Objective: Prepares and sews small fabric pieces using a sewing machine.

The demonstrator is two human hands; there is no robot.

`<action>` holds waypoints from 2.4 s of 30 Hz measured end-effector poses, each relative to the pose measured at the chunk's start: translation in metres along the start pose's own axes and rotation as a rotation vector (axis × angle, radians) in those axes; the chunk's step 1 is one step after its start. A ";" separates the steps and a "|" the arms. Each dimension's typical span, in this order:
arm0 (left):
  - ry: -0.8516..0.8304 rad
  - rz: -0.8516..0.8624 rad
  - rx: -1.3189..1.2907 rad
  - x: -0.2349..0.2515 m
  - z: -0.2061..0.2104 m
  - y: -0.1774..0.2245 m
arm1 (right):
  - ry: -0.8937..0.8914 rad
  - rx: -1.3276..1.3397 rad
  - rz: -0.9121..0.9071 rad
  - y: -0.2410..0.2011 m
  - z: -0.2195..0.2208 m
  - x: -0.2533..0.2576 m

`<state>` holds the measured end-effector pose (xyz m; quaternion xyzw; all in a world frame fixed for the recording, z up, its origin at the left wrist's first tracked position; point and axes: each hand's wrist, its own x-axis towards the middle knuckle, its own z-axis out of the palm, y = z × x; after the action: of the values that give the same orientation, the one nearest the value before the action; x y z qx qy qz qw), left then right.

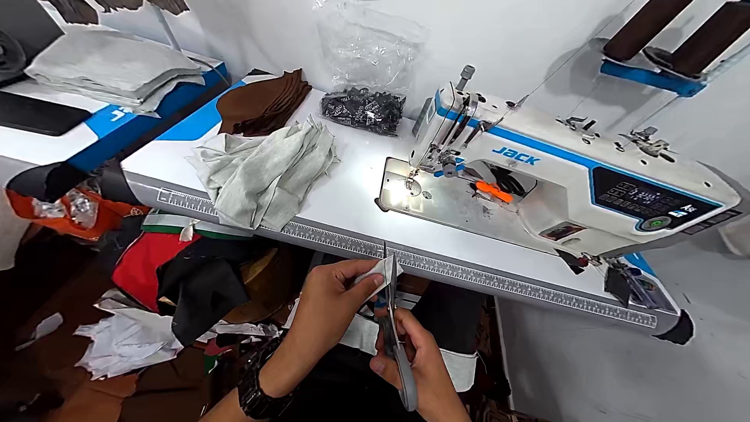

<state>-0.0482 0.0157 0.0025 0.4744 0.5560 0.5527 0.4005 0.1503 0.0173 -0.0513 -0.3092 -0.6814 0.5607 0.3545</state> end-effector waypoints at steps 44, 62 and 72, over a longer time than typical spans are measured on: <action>-0.055 -0.125 -0.160 0.000 -0.007 -0.007 | 0.127 -0.068 0.076 0.002 -0.009 -0.008; 0.005 0.029 0.870 0.244 -0.140 0.073 | 0.453 -1.006 0.180 -0.042 -0.224 -0.007; -0.737 0.063 0.212 0.036 -0.067 -0.061 | 0.587 0.138 0.454 0.162 -0.171 -0.147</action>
<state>-0.1263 0.0384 -0.0511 0.6970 0.4139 0.2966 0.5048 0.3780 0.0195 -0.2103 -0.5754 -0.4253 0.5572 0.4213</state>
